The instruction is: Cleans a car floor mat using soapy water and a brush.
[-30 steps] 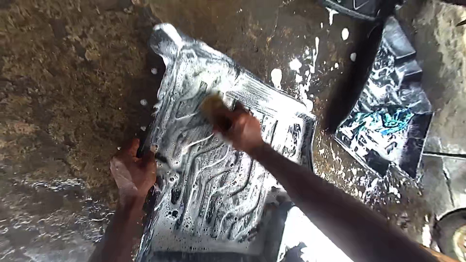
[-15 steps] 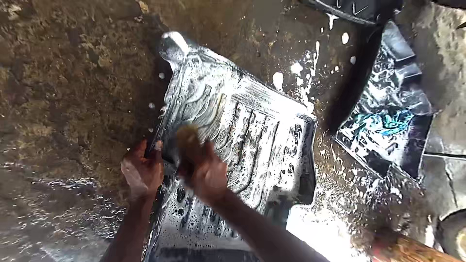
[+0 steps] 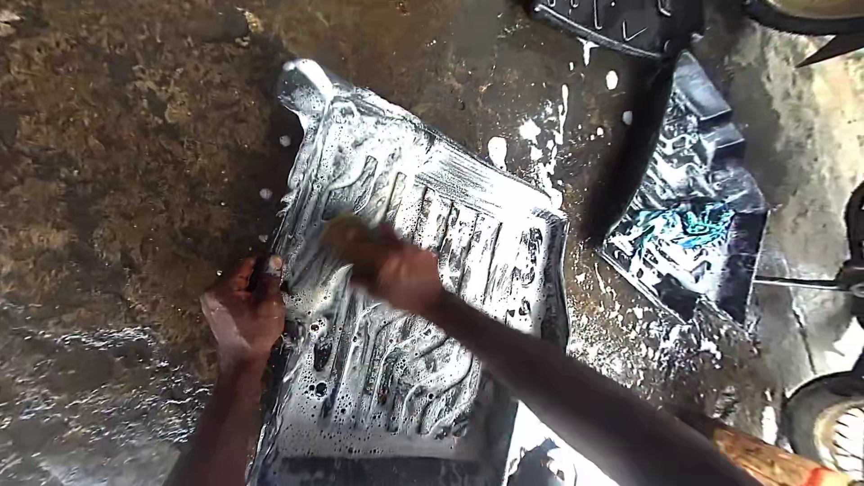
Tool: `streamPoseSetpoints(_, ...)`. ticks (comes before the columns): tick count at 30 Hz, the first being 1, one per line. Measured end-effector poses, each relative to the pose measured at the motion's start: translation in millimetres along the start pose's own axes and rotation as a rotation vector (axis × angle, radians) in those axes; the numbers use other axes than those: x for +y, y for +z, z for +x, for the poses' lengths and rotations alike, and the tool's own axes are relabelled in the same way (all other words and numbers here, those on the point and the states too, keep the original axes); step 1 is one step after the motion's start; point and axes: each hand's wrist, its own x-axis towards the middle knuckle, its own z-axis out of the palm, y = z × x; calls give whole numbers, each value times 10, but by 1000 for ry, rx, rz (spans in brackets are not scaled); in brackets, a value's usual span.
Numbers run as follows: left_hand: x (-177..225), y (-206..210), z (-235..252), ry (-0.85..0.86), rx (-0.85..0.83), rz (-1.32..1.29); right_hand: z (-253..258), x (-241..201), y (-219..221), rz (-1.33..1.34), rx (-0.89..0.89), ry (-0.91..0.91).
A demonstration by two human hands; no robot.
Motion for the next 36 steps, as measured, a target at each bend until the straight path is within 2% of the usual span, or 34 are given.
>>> streamPoseSetpoints(1,-5,4,-5,-18,-2,15,146,126,-118,-23,-29,140)
streamPoseSetpoints(2,-3,-3,-25,-46,-11,34,162,147,-103,-35,14,232)
streamPoseSetpoints(3,5,-4,-27,-62,-18,50,42,62,5,-37,79,246)
streamPoseSetpoints(5,20,1,11,-56,-26,63,-466,-247,290,21,168,95)
streamPoseSetpoints(6,23,-18,18,-51,-43,72,-746,-343,391,69,141,-10)
streamPoseSetpoints(8,25,-38,21,-32,-74,93,-949,-146,369,123,57,-113)
streamPoseSetpoints(9,21,-48,-2,-29,-90,106,-830,93,239,122,29,-70)
streamPoseSetpoints(11,42,-58,0,-37,-97,124,-209,640,-117,54,-8,135)
streamPoseSetpoints(13,73,-60,19,-49,-96,136,264,903,-258,39,99,284)
streamPoseSetpoints(14,72,-56,13,-48,-94,135,215,840,-190,47,163,311)
streamPoseSetpoints(15,65,-51,8,-42,-93,127,-39,672,-68,63,196,313)
streamPoseSetpoints(17,47,-39,22,-11,-80,108,-640,365,179,100,199,190)
streamPoseSetpoints(18,38,-49,21,4,-84,108,-746,371,210,113,172,115)
streamPoseSetpoints(20,37,-68,-6,6,-105,110,-450,664,-6,67,47,77)
streamPoseSetpoints(23,43,-67,-15,-44,-99,134,213,897,-296,-46,93,266)
streamPoseSetpoints(24,43,-58,-7,-50,-81,137,161,789,-254,-57,148,313)
streamPoseSetpoints(25,44,-49,-8,-48,-70,135,-101,617,-151,-56,176,319)
streamPoseSetpoints(27,36,-36,-8,-30,-62,126,-735,389,84,-45,189,205)
streamPoseSetpoints(28,30,-29,-3,-14,-63,117,-825,456,106,-45,184,129)
streamPoseSetpoints(29,26,-32,-23,-8,-70,111,-735,600,13,-56,135,95)
streamPoseSetpoints(31,18,-47,-47,-28,-91,117,-179,879,-301,-112,18,187)
streamPoseSetpoints(33,24,-40,-45,-63,-85,119,164,894,-404,-138,49,302)
streamPoseSetpoints(35,40,-26,-37,-64,-74,115,-297,637,-168,-122,133,259)
streamPoseSetpoints(36,41,-15,-34,-49,-68,117,-654,534,-11,-97,168,166)
